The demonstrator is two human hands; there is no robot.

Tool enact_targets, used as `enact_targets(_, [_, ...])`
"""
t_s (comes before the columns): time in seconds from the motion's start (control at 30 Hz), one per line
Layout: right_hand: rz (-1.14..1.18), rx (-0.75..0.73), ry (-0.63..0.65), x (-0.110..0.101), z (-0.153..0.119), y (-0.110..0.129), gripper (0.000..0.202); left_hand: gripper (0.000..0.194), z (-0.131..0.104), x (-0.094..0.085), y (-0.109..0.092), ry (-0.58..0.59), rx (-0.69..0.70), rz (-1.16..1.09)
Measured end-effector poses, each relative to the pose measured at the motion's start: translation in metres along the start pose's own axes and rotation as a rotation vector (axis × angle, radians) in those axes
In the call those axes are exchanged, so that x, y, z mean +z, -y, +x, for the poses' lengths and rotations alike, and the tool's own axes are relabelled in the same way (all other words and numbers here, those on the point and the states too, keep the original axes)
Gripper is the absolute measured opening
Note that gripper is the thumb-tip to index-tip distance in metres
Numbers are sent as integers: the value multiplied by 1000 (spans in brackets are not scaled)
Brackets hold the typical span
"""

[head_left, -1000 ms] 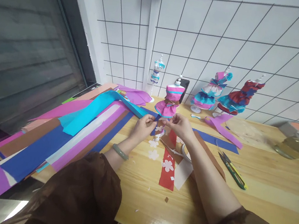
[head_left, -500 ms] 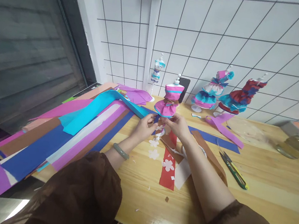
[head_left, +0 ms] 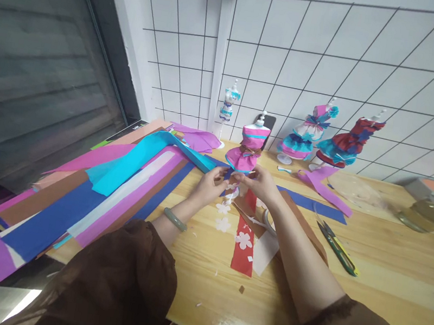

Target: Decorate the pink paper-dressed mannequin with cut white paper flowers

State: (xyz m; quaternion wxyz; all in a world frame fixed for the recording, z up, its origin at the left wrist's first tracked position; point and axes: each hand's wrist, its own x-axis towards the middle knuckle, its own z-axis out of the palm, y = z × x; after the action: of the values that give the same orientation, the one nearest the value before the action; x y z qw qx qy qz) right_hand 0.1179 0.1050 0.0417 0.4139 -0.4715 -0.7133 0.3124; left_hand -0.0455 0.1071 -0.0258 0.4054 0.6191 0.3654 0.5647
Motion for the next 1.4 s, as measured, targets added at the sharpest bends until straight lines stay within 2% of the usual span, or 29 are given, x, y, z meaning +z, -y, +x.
enact_targets(0.13, [21,-26,-16,4,2,-4,27,38,0,1,1,30,-8,-25])
enact_targets(0.3, [6,-34,-41,10,4,-12,28,29,-2,1,-4,101,-14,-25])
enact_targets(0.47, [-37,-41,-45,7,3,-10,28,33,-1,1,-3,80,-49,-61])
enact_targets(0.53, [-57,-19,23,1,2,-5,30,38,-1,1,-1,74,-60,-81])
enact_targets(0.67, [-60,82,254,-21,-4,5,37,44,-1,2,1,94,-70,-94])
enact_targets(0.73, [-74,133,268,-36,-9,12,44,44,-2,2,0,126,-62,-102])
enact_targets(0.83, [-80,149,168,-56,-17,28,55,44,-4,2,-3,166,-63,-126])
enact_targets(0.93, [-53,119,36,-69,-23,50,52,47,-6,2,-7,157,-72,-135])
enact_targets(1.07, [4,30,-239,-71,-20,84,46,49,-8,2,-12,138,-88,-174])
enact_targets(1.13, [-34,-27,-315,-68,-11,100,44,47,-8,2,-15,166,-95,-214])
enact_targets(1.27, [-170,-146,-307,-63,13,122,37,45,-7,0,-17,172,-93,-268])
enact_targets(1.4, [-279,-198,-296,-57,34,128,33,39,-4,-4,-18,136,-69,-232])
